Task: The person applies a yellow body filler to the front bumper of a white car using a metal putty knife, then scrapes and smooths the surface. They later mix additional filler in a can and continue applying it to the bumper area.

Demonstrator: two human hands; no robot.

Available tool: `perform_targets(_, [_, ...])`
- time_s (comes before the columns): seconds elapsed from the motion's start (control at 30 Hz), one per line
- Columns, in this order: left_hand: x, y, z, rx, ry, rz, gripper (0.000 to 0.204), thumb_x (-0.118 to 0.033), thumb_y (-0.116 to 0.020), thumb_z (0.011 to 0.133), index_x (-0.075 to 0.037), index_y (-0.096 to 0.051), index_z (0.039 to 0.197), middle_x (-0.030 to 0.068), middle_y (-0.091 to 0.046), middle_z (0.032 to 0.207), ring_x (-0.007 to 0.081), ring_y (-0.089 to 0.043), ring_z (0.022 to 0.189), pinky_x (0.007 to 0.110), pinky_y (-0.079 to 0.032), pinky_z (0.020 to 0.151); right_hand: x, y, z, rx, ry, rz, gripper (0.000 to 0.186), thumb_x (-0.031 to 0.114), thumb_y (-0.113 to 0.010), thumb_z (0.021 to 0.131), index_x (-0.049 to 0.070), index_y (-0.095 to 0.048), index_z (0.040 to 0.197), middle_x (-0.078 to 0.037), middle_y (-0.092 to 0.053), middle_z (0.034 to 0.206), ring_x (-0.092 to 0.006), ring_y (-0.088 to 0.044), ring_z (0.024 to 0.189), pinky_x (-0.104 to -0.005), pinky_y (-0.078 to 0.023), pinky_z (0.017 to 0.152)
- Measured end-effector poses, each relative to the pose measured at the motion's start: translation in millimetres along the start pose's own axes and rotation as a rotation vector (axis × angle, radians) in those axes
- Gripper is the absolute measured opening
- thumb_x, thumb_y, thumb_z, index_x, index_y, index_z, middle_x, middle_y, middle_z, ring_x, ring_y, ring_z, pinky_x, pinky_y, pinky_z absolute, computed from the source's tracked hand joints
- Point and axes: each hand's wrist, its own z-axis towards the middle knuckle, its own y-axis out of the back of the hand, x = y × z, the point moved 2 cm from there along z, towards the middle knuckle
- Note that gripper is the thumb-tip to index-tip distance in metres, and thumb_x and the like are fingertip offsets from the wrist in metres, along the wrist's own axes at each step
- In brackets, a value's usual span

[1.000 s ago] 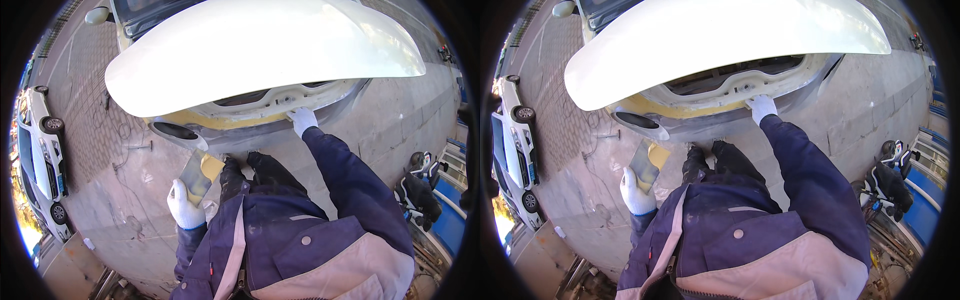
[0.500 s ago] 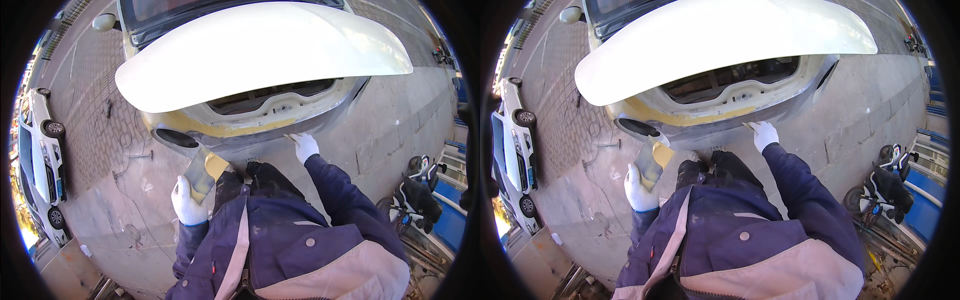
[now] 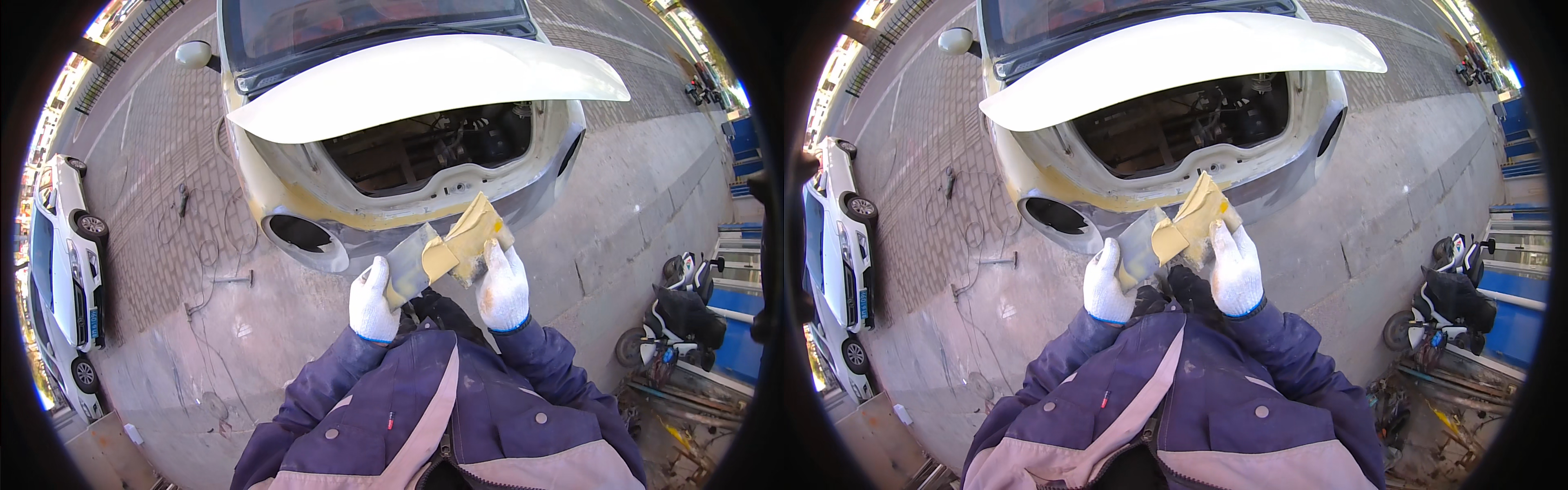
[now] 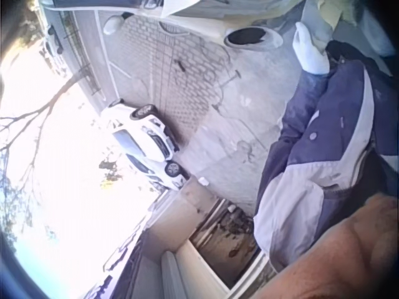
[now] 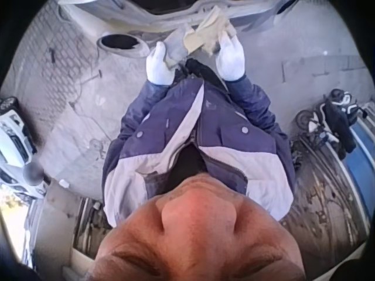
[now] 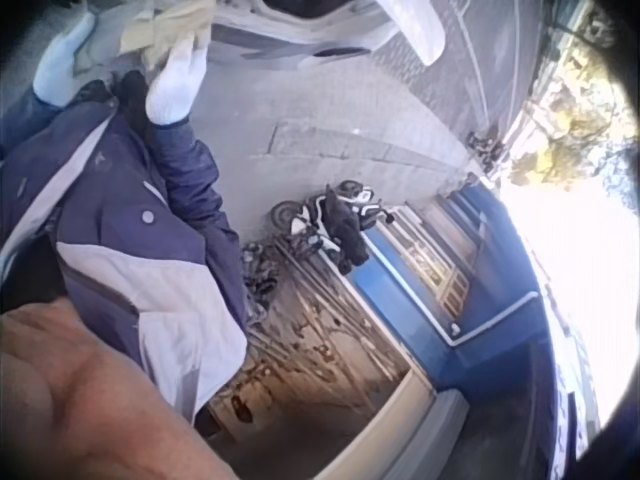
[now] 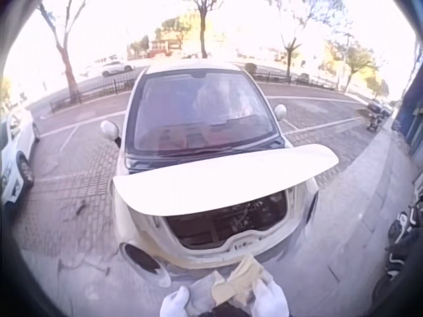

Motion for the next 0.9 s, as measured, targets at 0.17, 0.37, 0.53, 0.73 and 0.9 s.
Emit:
perform_targets(0.17, [6, -3, -16, 0.043, -0.008, -0.081, 0.045, -0.034, -0.052, 0.119, 0.005, -0.062, 0.140, 0.0159, -0.073, 0.133, 0.0257, -0.077, 0.115, 0.040, -0.063, 0.100, 22, -19, -31, 0.197, 0.178, -0.476, 0.046, 0.002, -0.052, 0.111, -0.005, -0.055, 0.157, -0.020, -0.066, 0.144, -0.0265, -0.066, 0.130, -0.0340, -0.049, 0.112])
perform_targets(0.37, [11, -2, -27, 0.077, -0.009, -0.090, 0.044, -0.033, -0.050, 0.120, 0.004, -0.061, 0.141, 0.0157, -0.072, 0.133, 0.0259, -0.076, 0.117, 0.040, -0.063, 0.101, 37, -15, -40, 0.344, 0.416, -0.879, 0.049, -0.003, -0.059, 0.106, -0.001, -0.060, 0.155, -0.023, -0.068, 0.138, -0.0349, -0.070, 0.125, -0.0372, -0.054, 0.108])
perform_targets(0.53, [24, -14, -26, 0.054, -0.386, 0.340, 0.045, -0.019, -0.057, 0.109, 0.004, -0.056, 0.147, 0.0168, -0.070, 0.135, 0.0271, -0.074, 0.118, 0.040, -0.060, 0.103, 42, 9, -33, 0.377, 0.440, -0.923, 0.050, -0.001, -0.062, 0.104, 0.000, -0.061, 0.155, -0.024, -0.069, 0.135, -0.0384, -0.071, 0.120, -0.0388, -0.056, 0.104])
perform_targets(0.73, [59, -50, -10, 0.014, -0.308, -0.011, 0.044, -0.039, -0.051, 0.119, -0.003, -0.061, 0.143, 0.0100, -0.071, 0.134, 0.0254, -0.071, 0.123, 0.044, -0.059, 0.104, 77, 63, -8, 0.432, 0.537, -1.123, 0.047, 0.003, -0.065, 0.102, 0.004, -0.065, 0.150, -0.023, -0.072, 0.126, -0.0400, -0.071, 0.114, -0.0418, -0.059, 0.098])
perform_targets(0.9, [80, -92, -5, -0.065, -0.429, 0.225, 0.043, -0.038, -0.051, 0.120, -0.002, -0.061, 0.142, 0.0119, -0.070, 0.130, 0.0251, -0.073, 0.118, 0.043, -0.061, 0.100, 111, 115, 25, 0.356, 0.471, -0.947, 0.036, 0.007, -0.063, 0.107, 0.001, -0.069, 0.142, -0.018, -0.074, 0.122, -0.0312, -0.074, 0.109, -0.0367, -0.058, 0.096])
